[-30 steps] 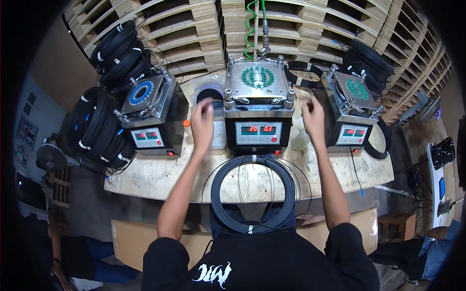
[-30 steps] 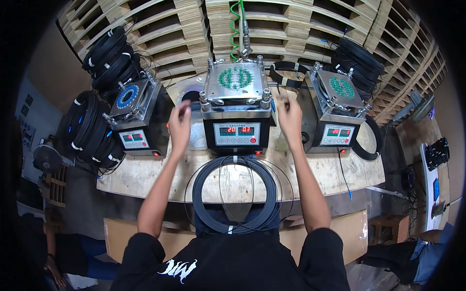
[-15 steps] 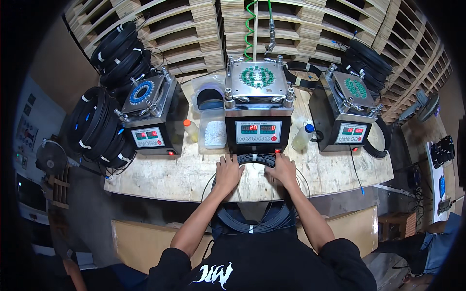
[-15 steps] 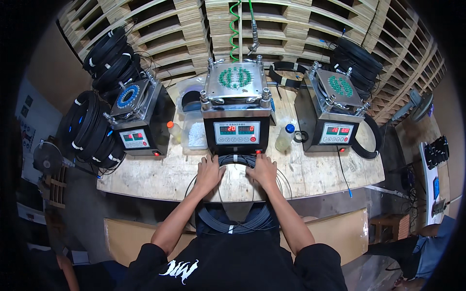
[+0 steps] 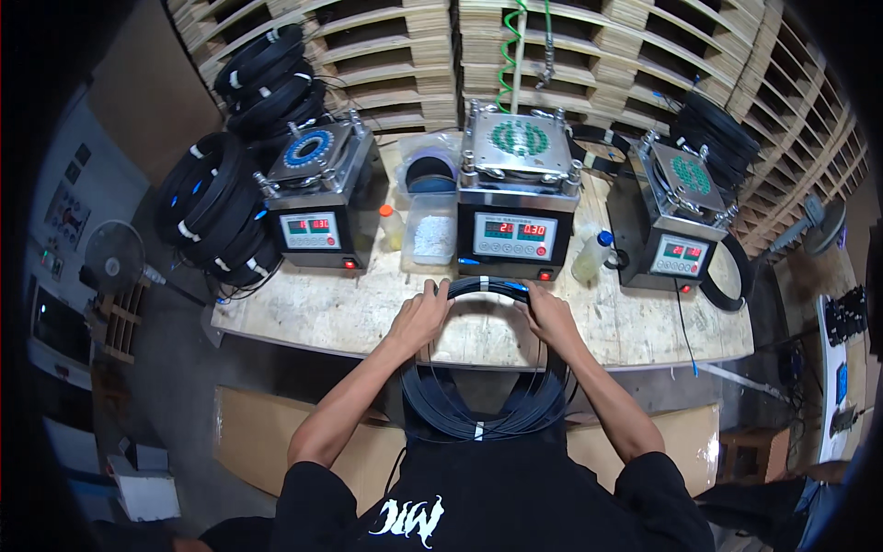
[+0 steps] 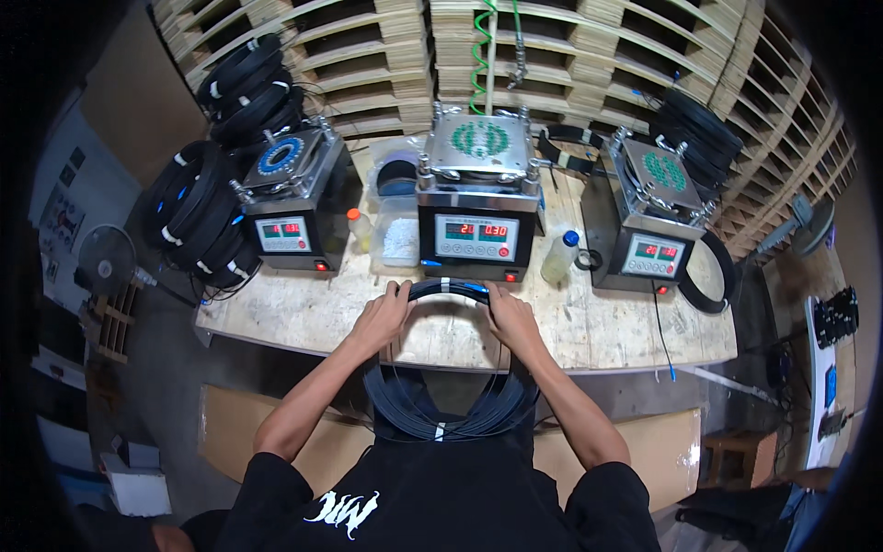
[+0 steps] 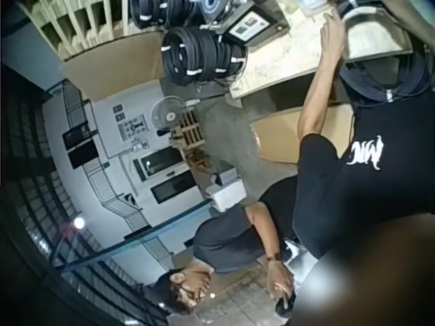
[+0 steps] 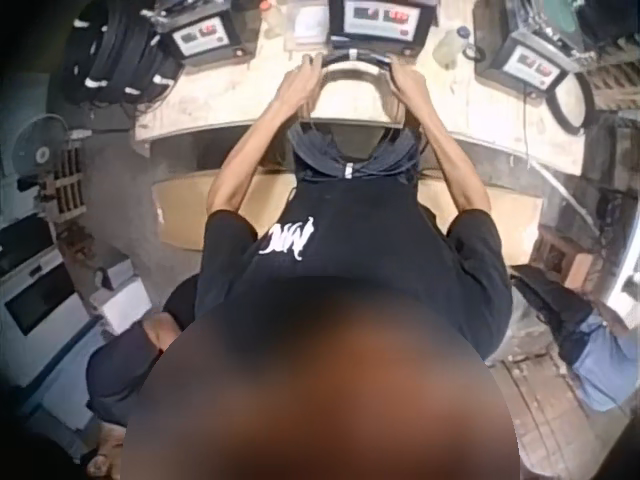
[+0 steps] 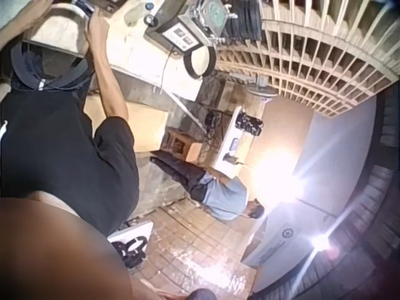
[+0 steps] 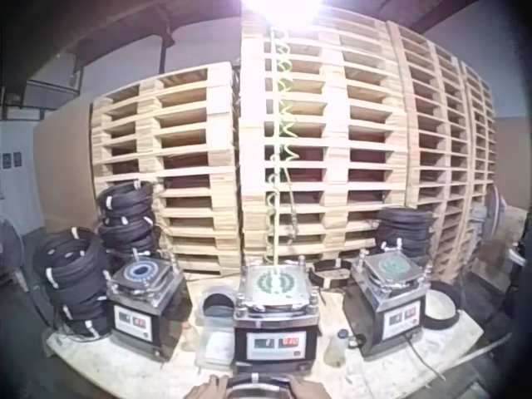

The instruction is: The recorder is winding and securing black cable spools using a specialized industrial machine.

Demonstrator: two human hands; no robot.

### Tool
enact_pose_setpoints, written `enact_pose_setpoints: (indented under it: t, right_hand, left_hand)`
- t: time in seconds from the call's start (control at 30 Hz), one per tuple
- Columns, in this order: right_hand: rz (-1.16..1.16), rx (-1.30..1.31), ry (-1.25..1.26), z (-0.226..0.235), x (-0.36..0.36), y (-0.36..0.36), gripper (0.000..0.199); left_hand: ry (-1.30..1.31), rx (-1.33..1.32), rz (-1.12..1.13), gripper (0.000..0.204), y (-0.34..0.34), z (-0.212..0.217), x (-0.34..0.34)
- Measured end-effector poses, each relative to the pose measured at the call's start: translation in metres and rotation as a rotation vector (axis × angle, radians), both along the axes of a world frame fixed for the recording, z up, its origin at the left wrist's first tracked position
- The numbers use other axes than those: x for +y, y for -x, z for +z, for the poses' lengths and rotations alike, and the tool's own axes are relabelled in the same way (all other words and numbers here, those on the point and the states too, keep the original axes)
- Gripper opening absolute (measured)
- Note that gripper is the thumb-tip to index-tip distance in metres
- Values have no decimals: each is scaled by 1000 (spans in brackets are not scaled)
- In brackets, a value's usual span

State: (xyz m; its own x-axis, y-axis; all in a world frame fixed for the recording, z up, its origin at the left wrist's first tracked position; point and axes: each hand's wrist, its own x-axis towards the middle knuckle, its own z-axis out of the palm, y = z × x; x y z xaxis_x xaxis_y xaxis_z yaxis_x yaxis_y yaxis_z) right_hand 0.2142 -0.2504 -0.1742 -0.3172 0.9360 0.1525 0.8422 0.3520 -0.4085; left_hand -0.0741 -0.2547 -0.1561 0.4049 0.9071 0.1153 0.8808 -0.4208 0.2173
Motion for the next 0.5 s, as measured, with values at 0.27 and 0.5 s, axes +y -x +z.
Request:
enact_pose_setpoints:
  t: [0.27, 0.5]
  right_hand:
    - [310, 78, -108, 135, 44, 96, 54]
    - [458, 281, -274, 226, 135, 234, 54]
  left_hand:
    - [-395, 89, 185, 44, 93, 105, -21]
    - [-496, 116, 324, 47, 217, 221, 44]
